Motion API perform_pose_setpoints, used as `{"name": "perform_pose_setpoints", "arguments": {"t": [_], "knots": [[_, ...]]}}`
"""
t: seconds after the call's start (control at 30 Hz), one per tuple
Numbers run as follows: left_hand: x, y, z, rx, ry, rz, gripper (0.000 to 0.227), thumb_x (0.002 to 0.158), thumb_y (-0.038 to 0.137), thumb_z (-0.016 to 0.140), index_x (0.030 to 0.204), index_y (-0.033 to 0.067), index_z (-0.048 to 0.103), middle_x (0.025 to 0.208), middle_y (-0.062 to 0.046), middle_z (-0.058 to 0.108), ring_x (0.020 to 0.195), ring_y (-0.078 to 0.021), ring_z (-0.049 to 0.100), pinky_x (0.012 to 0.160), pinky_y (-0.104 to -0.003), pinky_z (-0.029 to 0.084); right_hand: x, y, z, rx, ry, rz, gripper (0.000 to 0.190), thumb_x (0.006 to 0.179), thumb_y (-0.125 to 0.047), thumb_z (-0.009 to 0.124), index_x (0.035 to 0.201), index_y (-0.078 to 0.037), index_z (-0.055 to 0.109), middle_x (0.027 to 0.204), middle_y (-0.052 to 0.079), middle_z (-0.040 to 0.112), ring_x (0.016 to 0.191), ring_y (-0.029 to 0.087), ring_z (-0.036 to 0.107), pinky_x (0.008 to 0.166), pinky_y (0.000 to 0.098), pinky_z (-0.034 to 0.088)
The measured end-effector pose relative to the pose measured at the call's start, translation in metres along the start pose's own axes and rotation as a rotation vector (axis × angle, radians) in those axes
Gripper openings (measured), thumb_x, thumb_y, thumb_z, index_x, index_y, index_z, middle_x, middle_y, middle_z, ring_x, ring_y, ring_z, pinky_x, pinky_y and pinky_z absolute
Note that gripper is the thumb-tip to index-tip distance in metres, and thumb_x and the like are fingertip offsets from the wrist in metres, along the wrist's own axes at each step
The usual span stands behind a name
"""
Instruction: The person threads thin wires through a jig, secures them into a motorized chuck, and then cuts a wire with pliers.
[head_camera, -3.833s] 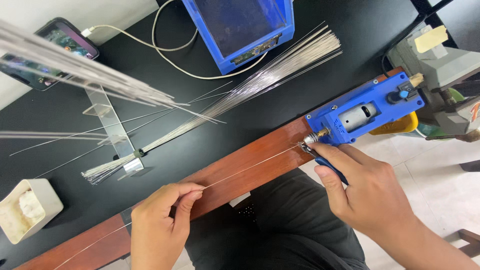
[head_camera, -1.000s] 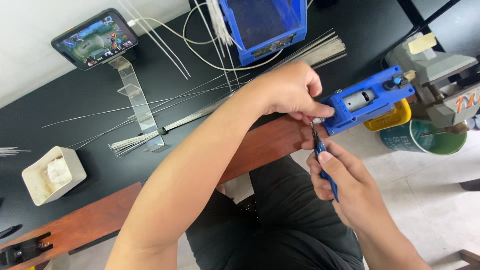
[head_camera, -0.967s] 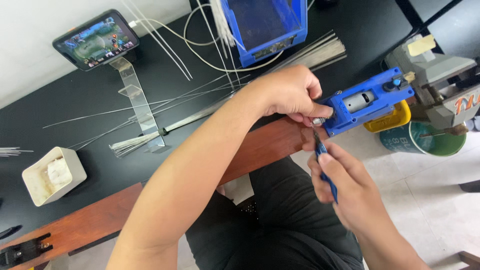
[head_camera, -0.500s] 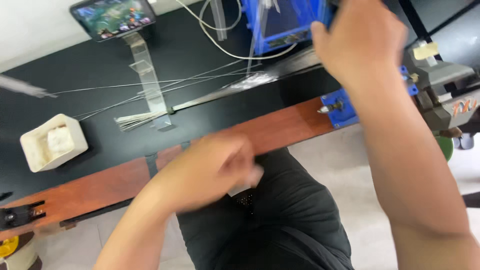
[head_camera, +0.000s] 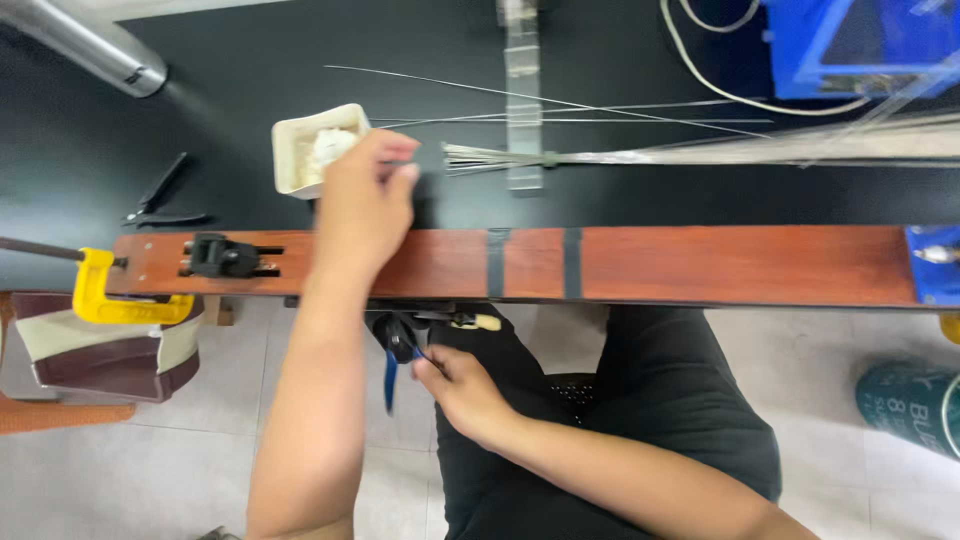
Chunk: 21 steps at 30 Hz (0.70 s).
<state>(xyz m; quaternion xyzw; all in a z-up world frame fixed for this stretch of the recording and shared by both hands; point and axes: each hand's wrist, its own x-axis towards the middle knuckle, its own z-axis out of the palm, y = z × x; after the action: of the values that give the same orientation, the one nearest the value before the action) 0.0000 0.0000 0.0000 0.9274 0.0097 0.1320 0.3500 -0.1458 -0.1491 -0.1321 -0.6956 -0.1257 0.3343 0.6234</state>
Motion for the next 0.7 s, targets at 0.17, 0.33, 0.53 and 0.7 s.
{"name": "perform_pose_setpoints", "arguments": {"t": [0.17, 0.33, 0.53, 0.7], "knots": [[-0.004, 0.004, 0.000, 0.023, -0.040, -0.196, 0.010, 0.092, 0.010, 0.074, 0.099, 0.0166, 0.072, 0.096, -0.003, 0.078, 0.092, -0.0200, 0.077, 0.082, -0.030, 0.061, 0.046, 0.014, 0.030, 0.535, 0.239, -0.053, 0.016, 0.101, -0.020, 0.066, 0.099, -0.009, 0.077, 0.083, 0.001, 0.070, 0.082, 0.008, 0.058, 0.077, 0.0215, 0.045], [0.004, 0.008, 0.004, -0.171, -0.042, -0.120, 0.022, 0.090, 0.005, 0.073, 0.111, 0.0066, 0.065, 0.103, -0.019, 0.075, 0.092, -0.0337, 0.077, 0.079, -0.038, 0.065, 0.034, 0.036, 0.024, 0.601, 0.323, 0.188, 0.026, 0.098, -0.019, 0.070, 0.117, -0.003, 0.069, 0.101, 0.009, 0.067, 0.093, 0.019, 0.059, 0.085, 0.0357, 0.046], [0.027, 0.003, 0.025, -0.128, 0.021, -0.112, 0.019, 0.091, 0.014, 0.075, 0.107, 0.0128, 0.067, 0.098, -0.009, 0.075, 0.085, -0.0226, 0.077, 0.072, -0.033, 0.066, 0.024, 0.034, -0.032, 0.223, 0.527, 0.039, 0.054, 0.083, -0.019, 0.087, 0.129, -0.005, 0.061, 0.099, 0.013, 0.072, 0.095, 0.026, 0.069, 0.085, 0.0365, 0.052], [0.031, -0.001, 0.032, -0.107, 0.018, -0.073, 0.014, 0.090, 0.009, 0.076, 0.101, 0.0129, 0.069, 0.085, -0.005, 0.075, 0.076, -0.0184, 0.075, 0.071, -0.033, 0.063, 0.037, 0.008, -0.053, -0.064, 0.234, -0.120, 0.044, 0.080, -0.023, 0.090, 0.117, -0.005, 0.074, 0.094, 0.017, 0.078, 0.091, 0.024, 0.072, 0.082, 0.0405, 0.056]]}}
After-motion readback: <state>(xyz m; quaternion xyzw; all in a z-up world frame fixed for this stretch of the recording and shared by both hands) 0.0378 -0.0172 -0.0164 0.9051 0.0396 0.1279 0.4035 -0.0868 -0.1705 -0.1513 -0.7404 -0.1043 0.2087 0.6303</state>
